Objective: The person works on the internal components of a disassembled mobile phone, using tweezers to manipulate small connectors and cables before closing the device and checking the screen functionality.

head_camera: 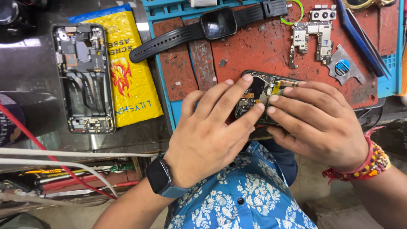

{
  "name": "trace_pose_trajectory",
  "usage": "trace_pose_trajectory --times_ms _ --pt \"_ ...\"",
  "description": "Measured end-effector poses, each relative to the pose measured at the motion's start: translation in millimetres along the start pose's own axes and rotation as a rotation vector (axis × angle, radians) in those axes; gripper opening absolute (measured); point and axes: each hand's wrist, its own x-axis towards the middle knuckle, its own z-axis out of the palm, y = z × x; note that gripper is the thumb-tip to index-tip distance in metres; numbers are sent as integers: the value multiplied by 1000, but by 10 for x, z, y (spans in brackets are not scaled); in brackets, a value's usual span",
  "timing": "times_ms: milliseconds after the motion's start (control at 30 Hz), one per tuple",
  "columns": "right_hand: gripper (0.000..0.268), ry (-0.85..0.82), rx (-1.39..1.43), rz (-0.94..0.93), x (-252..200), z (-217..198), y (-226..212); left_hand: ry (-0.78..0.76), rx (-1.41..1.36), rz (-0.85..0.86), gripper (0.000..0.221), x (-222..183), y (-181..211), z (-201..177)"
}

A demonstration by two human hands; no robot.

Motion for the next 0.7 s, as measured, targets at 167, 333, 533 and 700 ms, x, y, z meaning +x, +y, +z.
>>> trace_pose_trajectory --times_ms 167,333,533,700 --pt "38 121 112 24 -108 74 61 -43 42 87 43 12 -23 -6" --pt "36 208 175 29 -154 142 113 -82 14 109 43 79 -40 5" --pt "25 197 164 90 -173 148 116 -62 82 136 39 100 -37 37" --pt "25 184 156 98 -156 133 112 -66 87 153 37 111 -36 29"
